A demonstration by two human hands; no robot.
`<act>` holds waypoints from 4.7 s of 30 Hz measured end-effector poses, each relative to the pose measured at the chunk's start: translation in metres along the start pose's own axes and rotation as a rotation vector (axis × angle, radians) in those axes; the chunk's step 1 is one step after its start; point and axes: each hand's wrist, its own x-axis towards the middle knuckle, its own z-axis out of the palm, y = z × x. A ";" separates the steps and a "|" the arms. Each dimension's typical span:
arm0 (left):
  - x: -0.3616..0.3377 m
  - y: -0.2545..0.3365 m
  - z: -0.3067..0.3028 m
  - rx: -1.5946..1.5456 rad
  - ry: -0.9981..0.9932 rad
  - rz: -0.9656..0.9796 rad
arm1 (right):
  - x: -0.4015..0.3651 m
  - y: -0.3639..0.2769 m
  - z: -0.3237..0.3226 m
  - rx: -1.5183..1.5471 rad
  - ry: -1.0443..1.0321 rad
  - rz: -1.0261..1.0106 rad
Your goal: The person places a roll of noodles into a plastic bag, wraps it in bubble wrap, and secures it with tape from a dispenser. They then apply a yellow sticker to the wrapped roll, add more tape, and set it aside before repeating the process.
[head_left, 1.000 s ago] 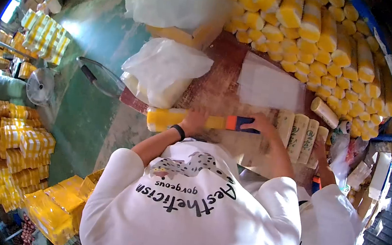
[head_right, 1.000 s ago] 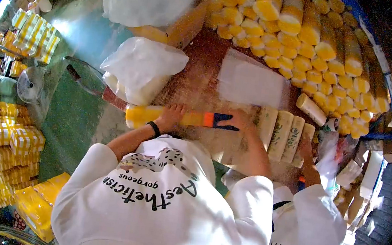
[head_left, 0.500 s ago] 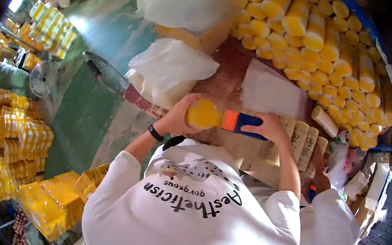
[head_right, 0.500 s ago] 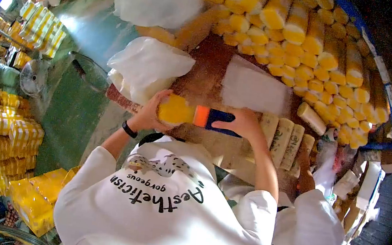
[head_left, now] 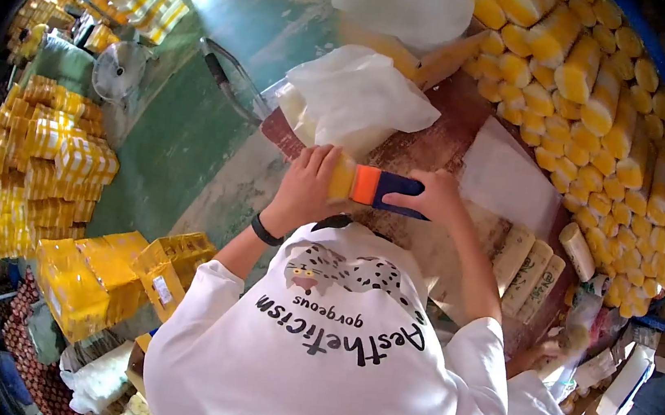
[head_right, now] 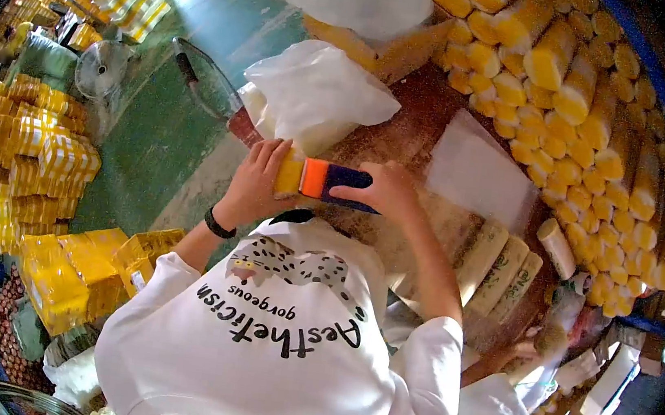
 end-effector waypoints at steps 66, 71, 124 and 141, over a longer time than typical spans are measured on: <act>-0.041 -0.096 0.150 0.536 -0.090 0.328 | 0.033 0.093 0.082 -0.560 -0.116 0.246; -0.021 -0.074 0.157 0.361 -0.096 0.288 | 0.032 0.060 0.101 -0.695 -0.056 0.133; -0.095 -0.153 0.168 -0.801 0.449 -0.616 | 0.046 0.054 0.188 -0.340 0.202 -0.426; -0.074 -0.186 0.158 -1.551 0.109 -1.051 | 0.033 0.044 0.179 -0.402 0.176 -0.404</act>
